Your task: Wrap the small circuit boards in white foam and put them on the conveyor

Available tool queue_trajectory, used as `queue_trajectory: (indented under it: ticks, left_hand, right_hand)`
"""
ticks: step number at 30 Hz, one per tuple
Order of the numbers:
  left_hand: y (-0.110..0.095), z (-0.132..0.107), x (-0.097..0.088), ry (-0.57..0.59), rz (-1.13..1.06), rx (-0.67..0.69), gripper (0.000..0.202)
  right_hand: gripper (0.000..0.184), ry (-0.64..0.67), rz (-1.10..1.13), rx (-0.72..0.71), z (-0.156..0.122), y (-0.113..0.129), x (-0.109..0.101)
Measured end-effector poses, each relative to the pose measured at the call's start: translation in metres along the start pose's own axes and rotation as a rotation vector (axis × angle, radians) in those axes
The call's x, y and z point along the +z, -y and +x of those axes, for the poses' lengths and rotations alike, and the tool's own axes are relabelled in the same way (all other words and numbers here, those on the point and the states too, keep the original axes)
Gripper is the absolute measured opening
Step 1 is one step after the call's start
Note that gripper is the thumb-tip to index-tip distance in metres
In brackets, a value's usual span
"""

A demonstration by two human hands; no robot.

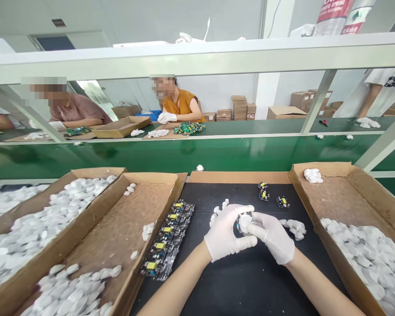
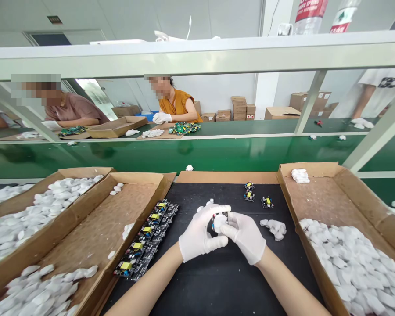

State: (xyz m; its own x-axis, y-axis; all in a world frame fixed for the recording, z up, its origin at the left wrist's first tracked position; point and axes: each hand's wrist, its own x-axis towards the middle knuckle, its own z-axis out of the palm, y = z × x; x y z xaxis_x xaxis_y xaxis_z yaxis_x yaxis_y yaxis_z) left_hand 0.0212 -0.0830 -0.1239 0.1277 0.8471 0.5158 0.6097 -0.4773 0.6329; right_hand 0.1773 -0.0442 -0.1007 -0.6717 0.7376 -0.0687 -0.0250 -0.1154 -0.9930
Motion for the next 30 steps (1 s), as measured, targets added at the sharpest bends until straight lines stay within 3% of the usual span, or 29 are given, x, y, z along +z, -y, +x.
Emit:
queue_trajectory:
  ticks: [9,15,20,27,30]
  left_hand:
    - [0.001,0.002,-0.006,-0.116,0.018,0.166,0.039]
    - [0.001,0.001,-0.001,-0.110,0.014,0.130,0.040]
    - [0.007,0.002,0.000,-0.013,0.023,0.111,0.049]
    - [0.001,0.003,-0.005,-0.116,0.059,0.201,0.042]
    - [-0.001,0.002,-0.005,-0.130,0.099,0.218,0.043]
  right_hand:
    - [0.032,0.161,0.217,-0.095,-0.003,-0.003,-0.002]
    - [0.025,0.033,-0.025,-0.002,-0.002,0.003,0.002]
    - [0.026,-0.026,-0.099,0.035,0.000,0.003,0.005]
    - [0.026,0.128,-0.145,-0.123,-0.004,0.009,-0.003]
    - [0.027,0.115,-0.188,-0.133,-0.004,0.006,-0.004]
